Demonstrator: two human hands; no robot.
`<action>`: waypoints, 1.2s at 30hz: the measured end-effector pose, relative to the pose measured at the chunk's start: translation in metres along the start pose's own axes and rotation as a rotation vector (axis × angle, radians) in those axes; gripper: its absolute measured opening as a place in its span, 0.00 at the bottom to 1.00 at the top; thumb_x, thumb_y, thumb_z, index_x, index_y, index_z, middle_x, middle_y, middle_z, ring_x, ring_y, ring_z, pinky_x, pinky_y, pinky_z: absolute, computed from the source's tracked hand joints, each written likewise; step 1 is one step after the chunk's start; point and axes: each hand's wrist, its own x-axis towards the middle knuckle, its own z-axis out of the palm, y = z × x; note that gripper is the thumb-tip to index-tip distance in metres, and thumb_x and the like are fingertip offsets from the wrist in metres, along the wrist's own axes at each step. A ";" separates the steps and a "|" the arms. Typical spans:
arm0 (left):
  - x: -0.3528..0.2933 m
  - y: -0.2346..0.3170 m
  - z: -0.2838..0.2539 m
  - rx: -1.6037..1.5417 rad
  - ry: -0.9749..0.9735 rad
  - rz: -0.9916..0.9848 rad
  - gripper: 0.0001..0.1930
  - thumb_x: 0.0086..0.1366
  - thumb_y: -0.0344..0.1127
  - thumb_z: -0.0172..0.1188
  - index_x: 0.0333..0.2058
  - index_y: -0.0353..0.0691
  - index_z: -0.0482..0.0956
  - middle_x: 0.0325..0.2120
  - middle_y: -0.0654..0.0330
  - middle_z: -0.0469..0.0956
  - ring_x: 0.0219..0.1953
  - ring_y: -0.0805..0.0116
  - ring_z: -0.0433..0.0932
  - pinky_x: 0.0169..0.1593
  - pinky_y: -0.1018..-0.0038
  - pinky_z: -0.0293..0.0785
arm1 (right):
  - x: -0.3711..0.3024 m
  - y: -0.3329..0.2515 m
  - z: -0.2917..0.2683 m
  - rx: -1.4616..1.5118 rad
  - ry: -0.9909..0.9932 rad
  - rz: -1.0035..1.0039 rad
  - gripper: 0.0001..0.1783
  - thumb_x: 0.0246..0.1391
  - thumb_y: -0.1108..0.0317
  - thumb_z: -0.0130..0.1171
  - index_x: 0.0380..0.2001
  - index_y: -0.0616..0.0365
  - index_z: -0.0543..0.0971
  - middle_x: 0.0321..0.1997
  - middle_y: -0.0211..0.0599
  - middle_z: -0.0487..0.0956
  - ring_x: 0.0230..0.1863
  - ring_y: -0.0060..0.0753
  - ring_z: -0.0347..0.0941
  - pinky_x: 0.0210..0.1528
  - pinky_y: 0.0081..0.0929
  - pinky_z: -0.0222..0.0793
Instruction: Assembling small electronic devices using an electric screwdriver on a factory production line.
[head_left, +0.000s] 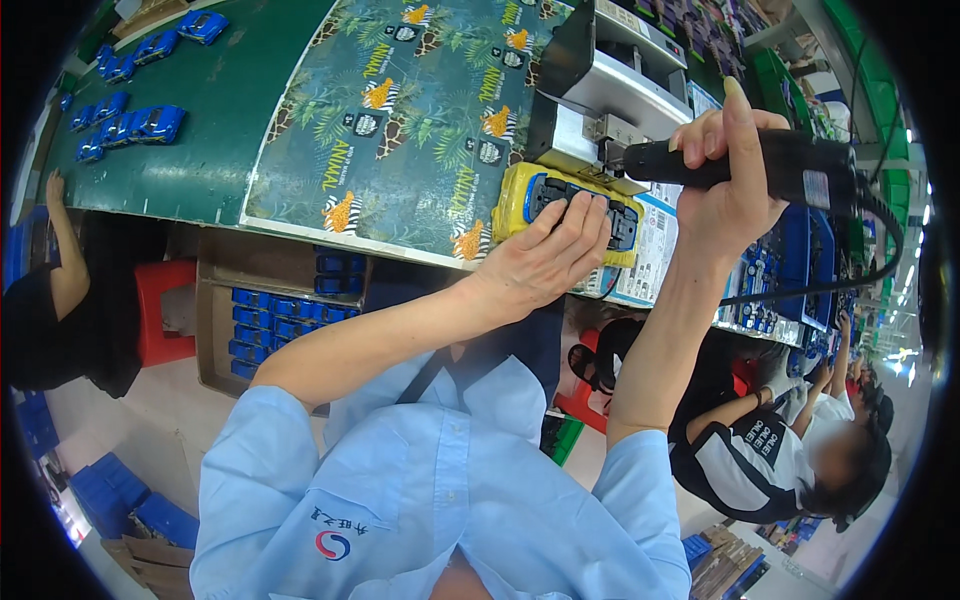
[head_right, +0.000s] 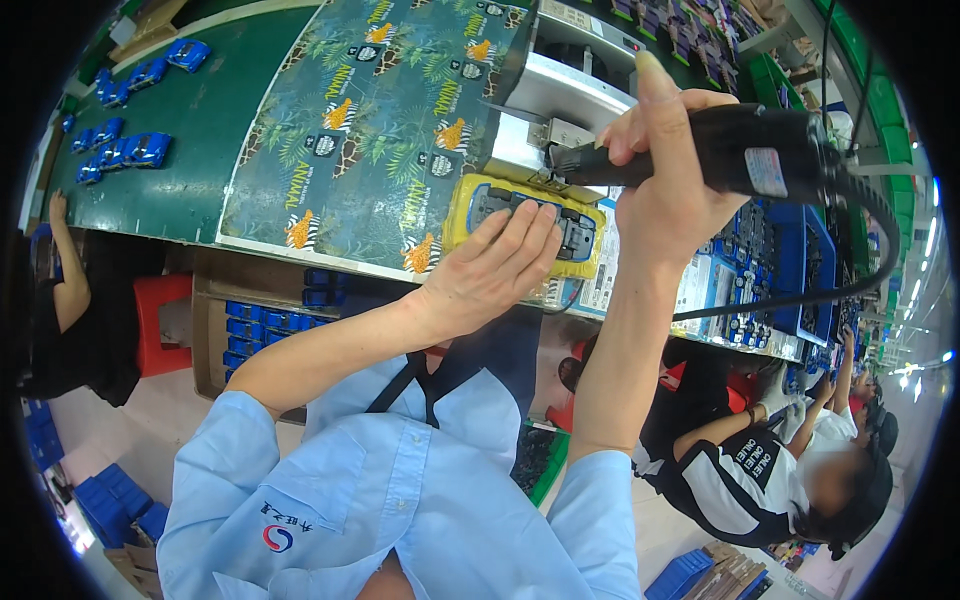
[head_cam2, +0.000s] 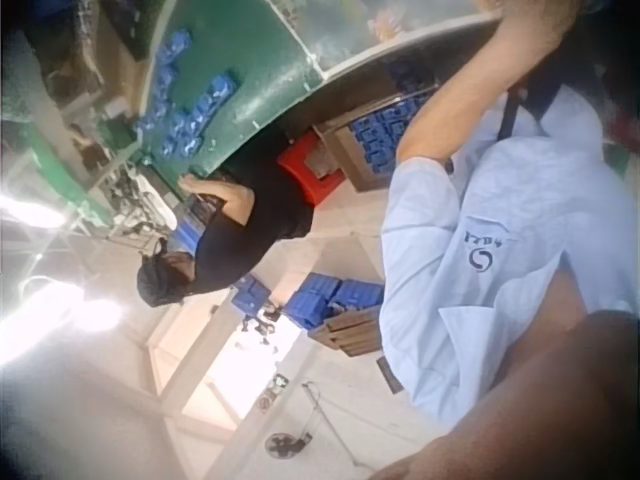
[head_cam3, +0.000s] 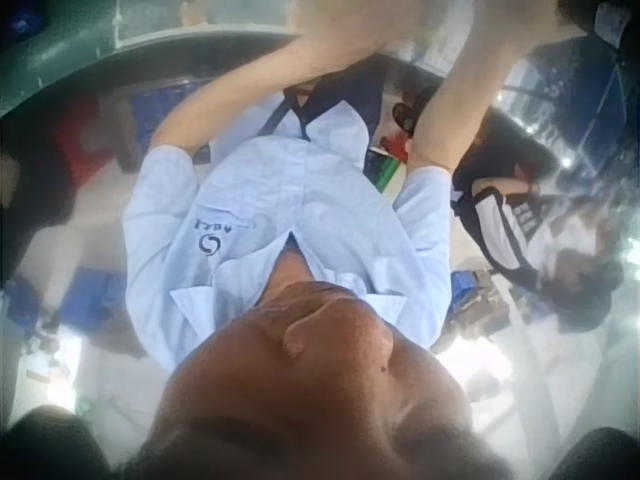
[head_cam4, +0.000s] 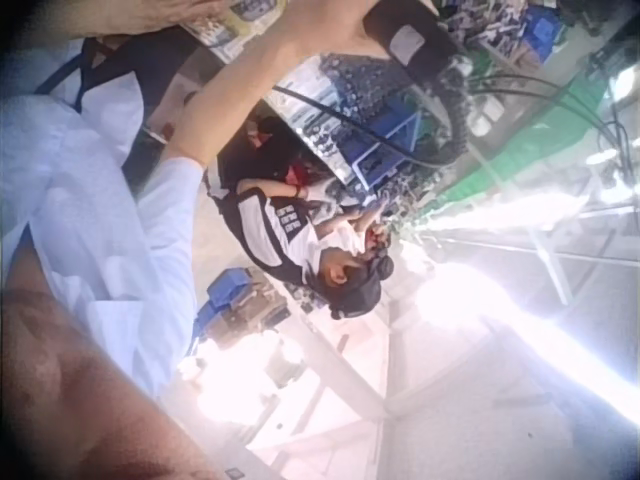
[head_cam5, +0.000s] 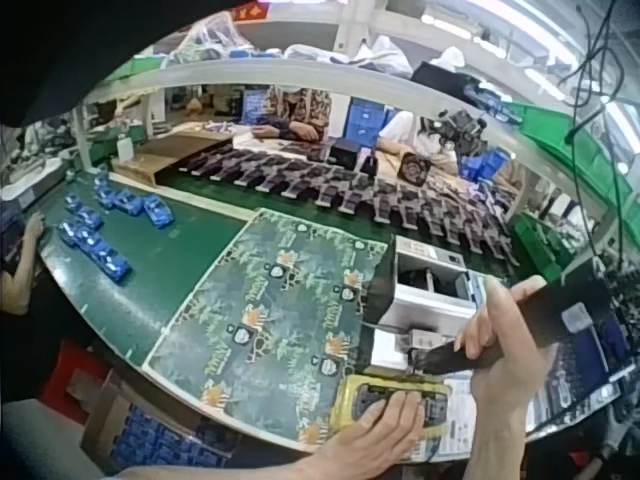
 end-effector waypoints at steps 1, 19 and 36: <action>0.000 0.001 0.000 -0.016 0.010 0.003 0.26 0.62 0.40 0.51 0.58 0.35 0.68 0.60 0.51 0.68 0.64 0.56 0.65 0.67 0.63 0.56 | 0.002 -0.002 0.000 0.048 0.017 0.064 0.08 0.54 0.78 0.64 0.27 0.63 0.74 0.16 0.33 0.70 0.14 0.25 0.66 0.21 0.27 0.68; -0.005 0.002 0.010 -0.051 0.044 0.017 0.25 0.62 0.42 0.51 0.57 0.38 0.68 0.53 0.58 0.70 0.59 0.61 0.66 0.66 0.60 0.57 | -0.043 0.002 0.027 0.162 -0.165 0.208 0.06 0.65 0.71 0.49 0.32 0.59 0.70 0.20 0.32 0.66 0.19 0.27 0.63 0.27 0.30 0.64; -0.002 0.000 0.005 -0.009 0.049 -0.005 0.26 0.62 0.40 0.51 0.57 0.36 0.68 0.59 0.51 0.68 0.64 0.57 0.64 0.68 0.62 0.56 | 0.016 -0.020 0.010 0.334 0.037 -0.018 0.13 0.63 0.56 0.56 0.31 0.52 0.71 0.21 0.28 0.67 0.24 0.28 0.66 0.37 0.35 0.67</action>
